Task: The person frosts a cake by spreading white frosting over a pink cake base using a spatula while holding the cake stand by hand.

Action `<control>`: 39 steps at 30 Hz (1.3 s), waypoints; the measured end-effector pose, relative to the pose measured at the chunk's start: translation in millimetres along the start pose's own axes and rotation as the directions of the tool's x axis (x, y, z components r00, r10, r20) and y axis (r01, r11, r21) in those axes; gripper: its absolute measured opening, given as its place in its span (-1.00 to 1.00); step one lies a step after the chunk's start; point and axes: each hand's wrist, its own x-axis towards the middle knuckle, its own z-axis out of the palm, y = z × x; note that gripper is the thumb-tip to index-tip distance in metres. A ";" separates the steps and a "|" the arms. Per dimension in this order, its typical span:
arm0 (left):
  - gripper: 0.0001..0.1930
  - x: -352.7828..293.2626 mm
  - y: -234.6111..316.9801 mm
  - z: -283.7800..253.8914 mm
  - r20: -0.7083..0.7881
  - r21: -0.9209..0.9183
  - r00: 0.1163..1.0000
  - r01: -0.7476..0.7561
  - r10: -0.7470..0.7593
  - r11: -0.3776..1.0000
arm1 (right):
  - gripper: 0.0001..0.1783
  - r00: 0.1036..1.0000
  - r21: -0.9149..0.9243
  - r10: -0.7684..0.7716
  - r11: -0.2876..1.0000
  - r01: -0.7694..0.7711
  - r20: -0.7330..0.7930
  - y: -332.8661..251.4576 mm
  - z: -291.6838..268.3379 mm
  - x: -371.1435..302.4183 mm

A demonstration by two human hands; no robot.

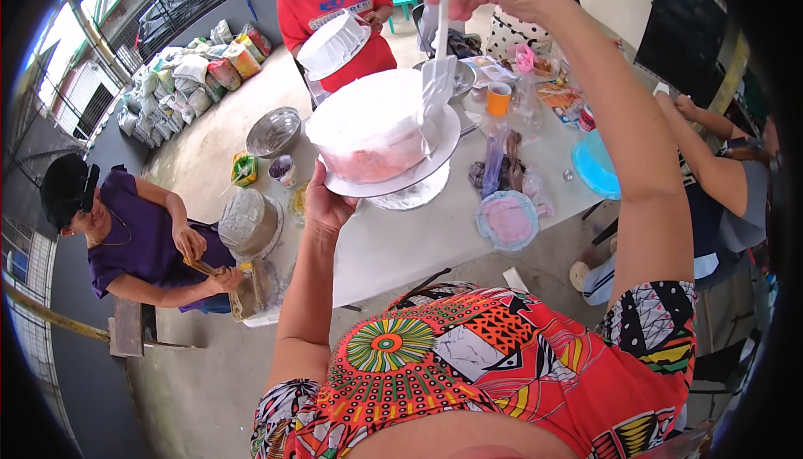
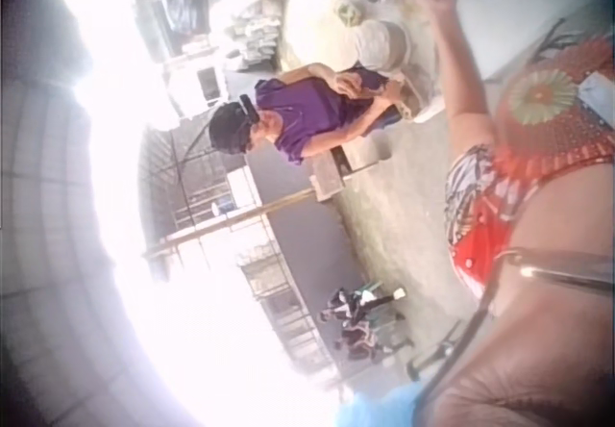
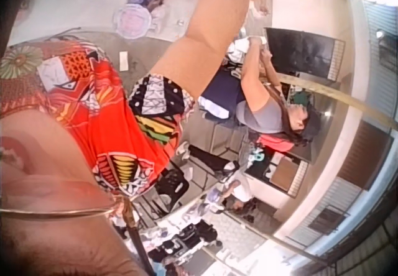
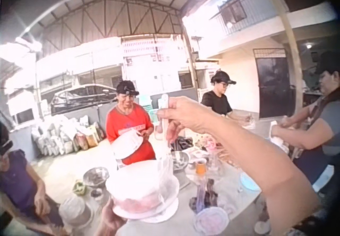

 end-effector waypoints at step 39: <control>-0.51 4.4 -1.9 -8.2 0.019 -0.140 0.992 -0.124 0.128 0.982 | -0.74 0.821 -0.446 -0.422 0.863 0.235 -0.384 -2.7 26.2 4.5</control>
